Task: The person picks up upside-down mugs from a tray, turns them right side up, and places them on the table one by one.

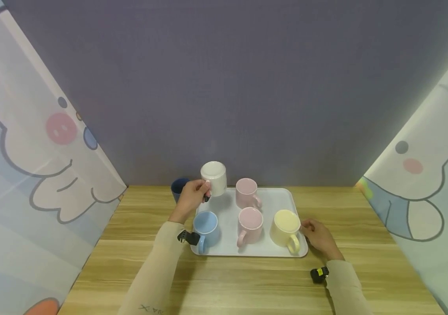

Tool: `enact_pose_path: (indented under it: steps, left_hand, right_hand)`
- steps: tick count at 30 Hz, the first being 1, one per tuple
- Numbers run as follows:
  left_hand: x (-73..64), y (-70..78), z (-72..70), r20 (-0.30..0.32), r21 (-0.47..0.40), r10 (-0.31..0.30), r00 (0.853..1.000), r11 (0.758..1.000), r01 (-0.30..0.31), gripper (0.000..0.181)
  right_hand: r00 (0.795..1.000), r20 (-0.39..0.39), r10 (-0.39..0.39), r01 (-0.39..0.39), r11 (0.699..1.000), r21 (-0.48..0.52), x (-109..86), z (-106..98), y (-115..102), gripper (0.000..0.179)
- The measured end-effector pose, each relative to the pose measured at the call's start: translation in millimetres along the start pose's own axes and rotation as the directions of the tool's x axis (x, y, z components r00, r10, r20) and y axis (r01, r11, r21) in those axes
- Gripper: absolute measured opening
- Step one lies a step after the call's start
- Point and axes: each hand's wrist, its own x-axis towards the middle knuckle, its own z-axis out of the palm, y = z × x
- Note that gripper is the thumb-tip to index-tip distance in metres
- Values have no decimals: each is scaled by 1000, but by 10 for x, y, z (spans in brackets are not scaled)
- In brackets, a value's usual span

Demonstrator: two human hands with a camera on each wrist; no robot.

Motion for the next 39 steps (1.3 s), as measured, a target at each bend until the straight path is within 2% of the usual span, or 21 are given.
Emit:
enact_pose_path:
  steps: [13, 17, 20, 23, 27, 31, 35, 39]
  left_hand:
    - [-30, 105, 41, 9, -27, 25, 1000, 999, -25, 29]
    - [-81, 115, 102, 40, -118, 34, 999, 993, -29, 28]
    - [-108, 98, 145, 76, -226, 47, 996, 974, -29, 28]
    - [-101, 69, 171, 127, -355, 65, 990, 935, -15, 28]
    - [-113, 47, 217, 181, -512, 92, 979, 859, 14, 27]
    - [-154, 54, 277, 208, -622, 78, 975, 780, 70, 25]
    - [-197, 69, 340, 236, -721, 48, 971, 679, 141, 25]
    - [-225, 74, 400, 245, -798, 49, 968, 577, 173, 29]
  right_hand:
    - [1000, 11, 3, -3, 1000, 1, 6, 8, 5, 33]
    - [1000, 18, 0, 0, 1000, -5, -24, -10, 10, 32]
    - [1000, 16, -4, 5, 1000, -10, -33, -18, 15, 32]
    - [1000, 12, -9, 9, 1000, -13, -14, -13, 7, 34]
    - [1000, 7, -18, 18, 1000, -17, 4, -11, 1, 33]
    - [1000, 1, -15, 15, 1000, -16, 8, -10, 10, 32]
    - [1000, -1, -15, 15, 1000, -9, 6, -4, 15, 32]
    - [1000, 0, -16, 16, 1000, -3, 4, 1, 12, 34]
